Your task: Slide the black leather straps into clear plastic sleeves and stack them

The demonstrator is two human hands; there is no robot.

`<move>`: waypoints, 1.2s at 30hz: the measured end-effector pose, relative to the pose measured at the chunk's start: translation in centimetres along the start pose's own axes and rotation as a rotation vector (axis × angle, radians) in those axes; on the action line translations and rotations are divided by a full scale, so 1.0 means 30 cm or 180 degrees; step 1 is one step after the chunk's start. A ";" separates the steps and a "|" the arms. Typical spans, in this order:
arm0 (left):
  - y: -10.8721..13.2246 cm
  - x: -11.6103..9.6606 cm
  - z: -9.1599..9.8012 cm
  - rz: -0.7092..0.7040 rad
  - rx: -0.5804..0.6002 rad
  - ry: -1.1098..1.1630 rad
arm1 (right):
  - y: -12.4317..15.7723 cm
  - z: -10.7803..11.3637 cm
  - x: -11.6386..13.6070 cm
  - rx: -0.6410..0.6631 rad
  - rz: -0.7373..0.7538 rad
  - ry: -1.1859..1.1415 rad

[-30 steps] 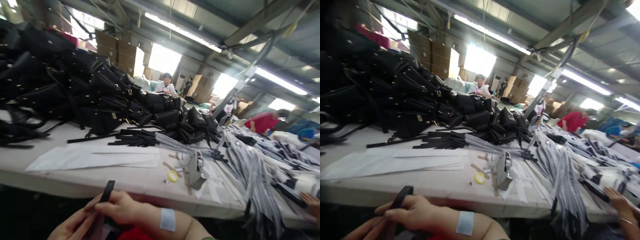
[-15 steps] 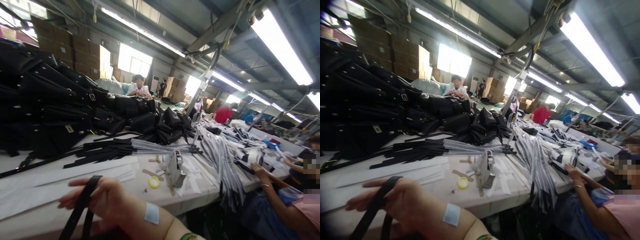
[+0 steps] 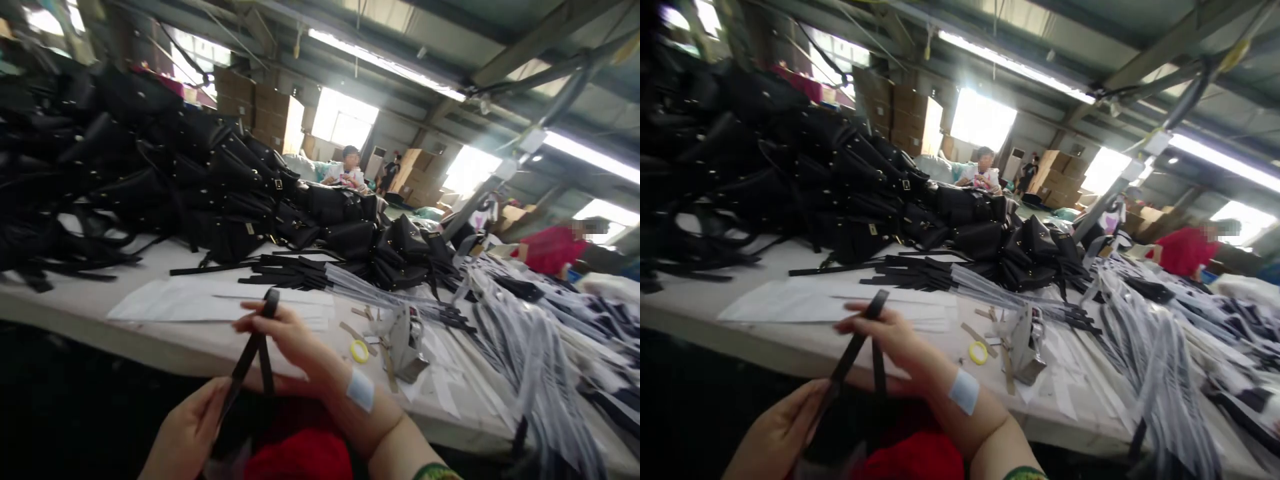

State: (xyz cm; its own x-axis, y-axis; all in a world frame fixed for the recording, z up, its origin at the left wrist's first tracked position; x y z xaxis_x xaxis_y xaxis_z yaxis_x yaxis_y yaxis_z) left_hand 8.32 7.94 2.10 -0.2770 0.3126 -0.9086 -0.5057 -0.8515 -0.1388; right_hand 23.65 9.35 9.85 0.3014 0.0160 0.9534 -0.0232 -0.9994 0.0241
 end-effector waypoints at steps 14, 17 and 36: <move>-0.094 -0.186 0.043 -0.0327 0.0010 0.0544 | -0.083 -0.005 0.223 0.0407 0.0405 0.0534; -0.155 -0.269 0.068 -0.0344 -0.0161 0.0774 | -0.068 -0.069 0.190 0.0710 0.0434 0.0822; -0.115 -0.103 -0.051 -0.0380 0.0177 0.0225 | -0.072 0.161 0.453 -0.0188 0.0594 0.0359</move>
State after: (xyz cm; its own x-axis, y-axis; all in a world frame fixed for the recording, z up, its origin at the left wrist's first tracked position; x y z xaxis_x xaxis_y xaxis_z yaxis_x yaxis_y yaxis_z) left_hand 12.15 9.27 4.79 -0.1550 0.3781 -0.9127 -0.5766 -0.7848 -0.2272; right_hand 32.39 11.59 21.29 0.1784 -0.1626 0.9704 -0.1254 -0.9820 -0.1415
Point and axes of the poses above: each hand's wrist, its own y-axis away from the middle knuckle, its own z-axis out of the back of the hand, x = y × z, the point moved 10 cm from there along -y, towards the middle knuckle, and after that the axes turned 5 degrees about -z, right-handed, at the moved point
